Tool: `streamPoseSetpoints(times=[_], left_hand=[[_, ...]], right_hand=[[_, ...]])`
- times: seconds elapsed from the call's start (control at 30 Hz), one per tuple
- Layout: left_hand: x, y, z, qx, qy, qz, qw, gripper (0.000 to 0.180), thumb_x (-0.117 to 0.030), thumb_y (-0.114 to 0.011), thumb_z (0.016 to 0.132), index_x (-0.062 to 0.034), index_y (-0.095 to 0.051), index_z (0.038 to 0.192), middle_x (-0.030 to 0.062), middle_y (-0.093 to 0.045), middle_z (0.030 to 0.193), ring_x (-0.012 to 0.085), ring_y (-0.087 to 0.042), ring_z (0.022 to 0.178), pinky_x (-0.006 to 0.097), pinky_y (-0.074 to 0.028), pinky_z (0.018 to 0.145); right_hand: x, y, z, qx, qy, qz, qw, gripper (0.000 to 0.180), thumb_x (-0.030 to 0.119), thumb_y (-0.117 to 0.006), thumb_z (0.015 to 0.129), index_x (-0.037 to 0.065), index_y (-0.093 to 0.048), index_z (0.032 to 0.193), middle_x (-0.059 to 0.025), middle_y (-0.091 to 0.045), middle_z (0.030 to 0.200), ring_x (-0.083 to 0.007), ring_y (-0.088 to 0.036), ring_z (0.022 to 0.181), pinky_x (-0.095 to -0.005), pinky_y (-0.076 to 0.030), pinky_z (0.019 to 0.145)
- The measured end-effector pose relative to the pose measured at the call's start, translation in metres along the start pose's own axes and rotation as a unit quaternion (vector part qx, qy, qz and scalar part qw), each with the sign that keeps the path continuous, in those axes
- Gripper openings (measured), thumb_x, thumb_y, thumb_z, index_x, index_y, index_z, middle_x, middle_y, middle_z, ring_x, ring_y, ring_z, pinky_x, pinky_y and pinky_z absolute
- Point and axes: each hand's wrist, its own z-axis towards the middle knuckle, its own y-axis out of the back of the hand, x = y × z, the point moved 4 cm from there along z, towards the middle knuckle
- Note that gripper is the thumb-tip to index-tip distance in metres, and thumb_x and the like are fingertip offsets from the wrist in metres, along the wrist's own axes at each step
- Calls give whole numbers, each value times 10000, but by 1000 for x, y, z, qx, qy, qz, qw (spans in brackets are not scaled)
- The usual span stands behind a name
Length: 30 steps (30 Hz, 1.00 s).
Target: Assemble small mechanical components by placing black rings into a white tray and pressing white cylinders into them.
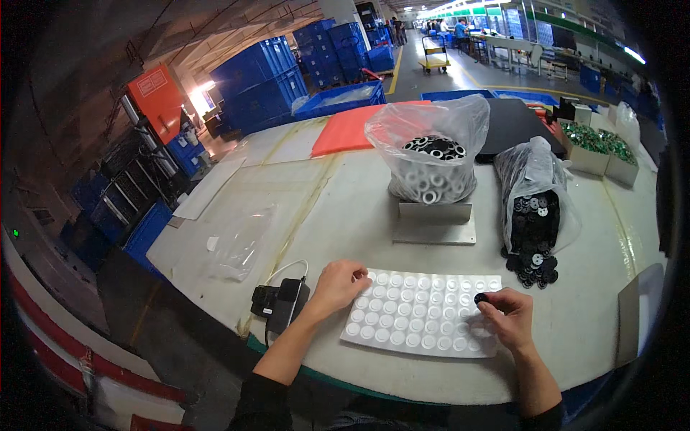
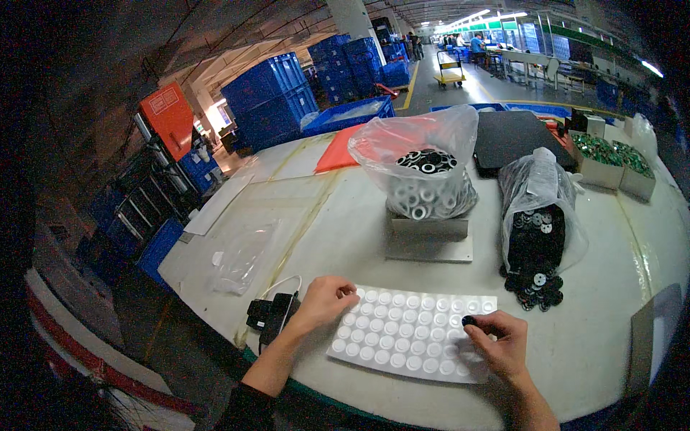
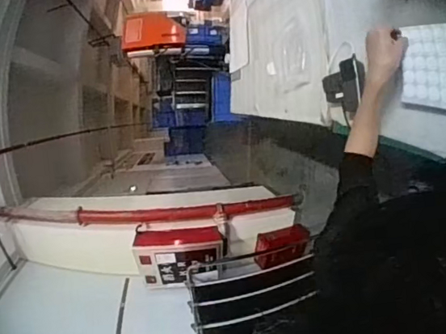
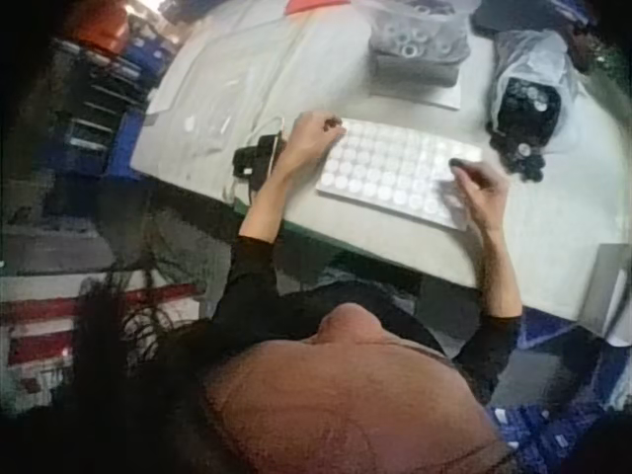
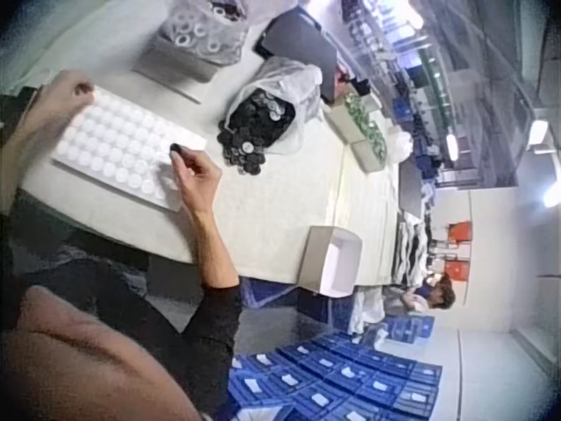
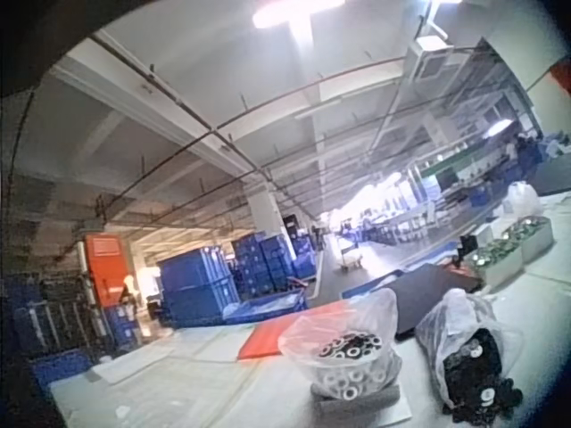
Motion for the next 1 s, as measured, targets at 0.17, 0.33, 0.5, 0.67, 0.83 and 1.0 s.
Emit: streamPoseSetpoints(times=[0.17, 0.33, 0.5, 0.67, 0.83, 1.0], left_hand=[[0, -14, 8, 19, -95, 129, 987, 171, -188, -641, 734, -24, -655, 779, 132, -639, 757, 288, -618, 685, 398, -483, 641], [-18, -27, 10, 10, -240, 316, 918, 148, -173, -588, 730, -31, -630, 719, 136, -623, 713, 317, -602, 680, 454, -470, 639], [2, 3, 16, 39, 96, -99, 990, 77, -49, -585, 770, 6, -598, 718, 129, -665, 734, 193, -665, 658, 286, -473, 534], [-32, -7, -5, -9, 76, -394, 916, 65, -28, -553, 862, 24, -589, 876, 108, -680, 820, 181, -685, 733, 214, -471, 565], [-111, -45, -23, 30, 23, -515, 857, 65, -30, -574, 878, 33, -588, 876, 120, -677, 879, 165, -672, 821, 222, -486, 651], [-121, -99, -23, 57, -57, -417, 905, 94, 7, -615, 841, 41, -601, 927, 89, -662, 891, 123, -612, 804, 238, -499, 690]], right_hand=[[-1, 3, 0, -10, -41, 52, 998, 135, -5, -704, 756, -35, -665, 883, -47, -643, 743, -80, -578, 640, -203, -459, 573], [-2, -4, 2, 0, -74, 109, 991, 122, 11, -708, 761, -35, -680, 870, -56, -648, 741, -88, -578, 630, -204, -450, 556], [5, 0, 2, 0, -72, 134, 988, 127, 27, -722, 753, -29, -697, 864, -59, -654, 728, -89, -570, 613, -210, -439, 541], [4, -6, -1, 30, -158, 105, 981, 177, 108, -692, 809, -50, -688, 890, -69, -659, 720, -93, -584, 623, -215, -452, 550], [1, -10, -2, 48, -163, 174, 970, 199, 106, -664, 835, -66, -668, 935, -84, -667, 759, -108, -614, 652, -235, -513, 610], [-4, -14, -5, 36, -170, 194, 966, 166, 53, -643, 843, -68, -658, 954, -116, -674, 800, -146, -653, 711, -255, -551, 671]])
